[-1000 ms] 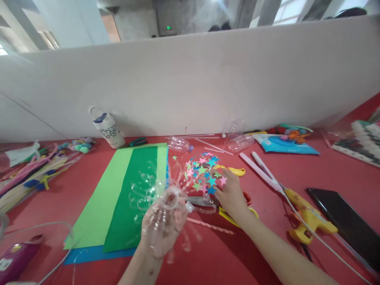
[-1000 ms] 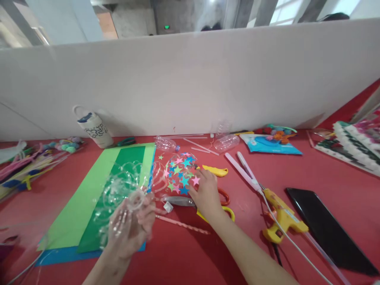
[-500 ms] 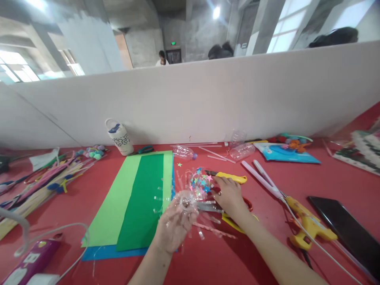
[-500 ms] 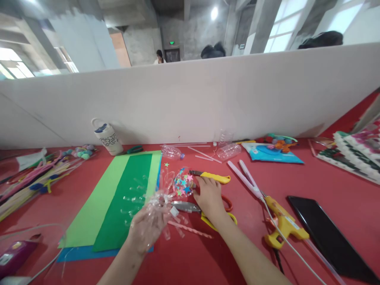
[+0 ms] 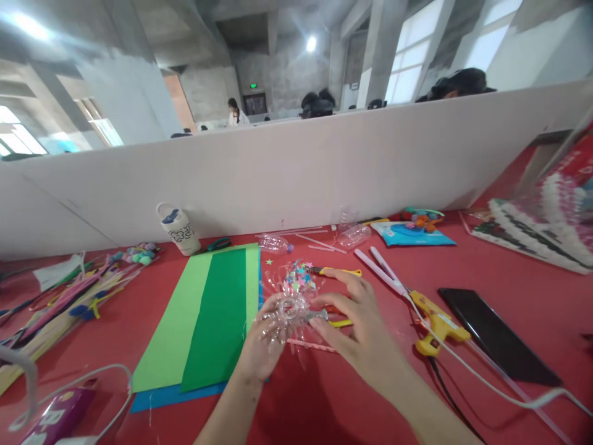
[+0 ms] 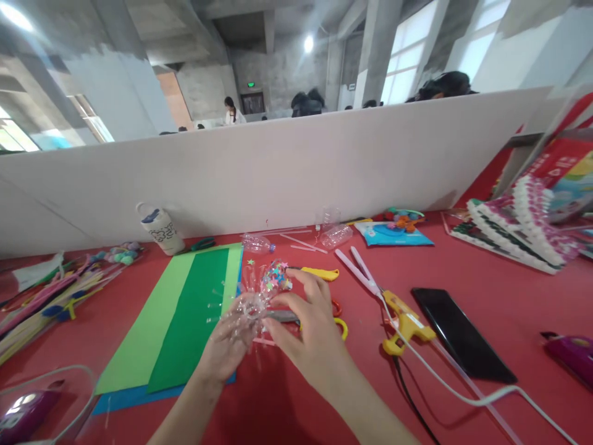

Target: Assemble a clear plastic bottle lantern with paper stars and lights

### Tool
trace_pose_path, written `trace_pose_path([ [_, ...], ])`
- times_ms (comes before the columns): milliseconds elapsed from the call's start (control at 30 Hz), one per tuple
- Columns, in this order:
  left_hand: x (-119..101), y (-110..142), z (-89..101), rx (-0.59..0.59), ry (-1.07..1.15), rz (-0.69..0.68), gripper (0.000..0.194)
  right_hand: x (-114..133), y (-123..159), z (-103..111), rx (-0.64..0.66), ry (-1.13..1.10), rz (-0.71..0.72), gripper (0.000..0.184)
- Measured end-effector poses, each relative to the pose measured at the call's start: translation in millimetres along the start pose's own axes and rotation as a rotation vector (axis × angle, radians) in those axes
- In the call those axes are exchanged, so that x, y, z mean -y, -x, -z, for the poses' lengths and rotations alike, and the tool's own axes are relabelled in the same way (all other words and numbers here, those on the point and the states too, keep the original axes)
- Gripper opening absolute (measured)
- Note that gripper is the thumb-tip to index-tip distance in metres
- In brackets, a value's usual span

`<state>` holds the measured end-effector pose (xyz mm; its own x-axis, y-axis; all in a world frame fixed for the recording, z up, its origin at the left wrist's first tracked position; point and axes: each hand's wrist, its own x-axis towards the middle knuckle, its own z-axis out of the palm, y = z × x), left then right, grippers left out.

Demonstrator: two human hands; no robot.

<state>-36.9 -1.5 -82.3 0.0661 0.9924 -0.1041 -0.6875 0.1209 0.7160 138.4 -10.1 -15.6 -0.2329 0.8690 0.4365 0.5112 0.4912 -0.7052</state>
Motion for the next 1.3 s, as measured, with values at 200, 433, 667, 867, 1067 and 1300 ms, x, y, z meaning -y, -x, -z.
trace_pose_path([
  [200,-1.7,3.2,-14.9,0.014,-0.080,0.012,0.028,-7.6,0.6,-9.1,0.068,-0.234,-0.171,0.016],
  [433,1.5,20.8,-6.2,0.058,-0.253,0.029,0.024,-4.3,8.6,-12.6,0.056,-0.215,-0.155,0.004],
  [667,13.4,39.9,4.4,-0.034,-0.322,0.044,0.023,-3.8,14.2,-26.0,0.120,-0.190,-0.087,0.005],
  [867,9.6,43.9,14.6,-0.073,-0.616,0.020,0.023,-5.1,19.4,-29.8,0.135,-0.242,-0.148,0.010],
  [1067,-23.3,59.7,19.4,-0.282,-0.760,-0.105,0.017,-11.5,28.8,-31.1,0.124,-0.235,-0.207,0.010],
  [1300,-18.6,80.1,-19.9,-0.004,-1.496,-0.521,0.026,-15.2,36.4,-43.0,0.127,-0.271,-0.194,0.013],
])
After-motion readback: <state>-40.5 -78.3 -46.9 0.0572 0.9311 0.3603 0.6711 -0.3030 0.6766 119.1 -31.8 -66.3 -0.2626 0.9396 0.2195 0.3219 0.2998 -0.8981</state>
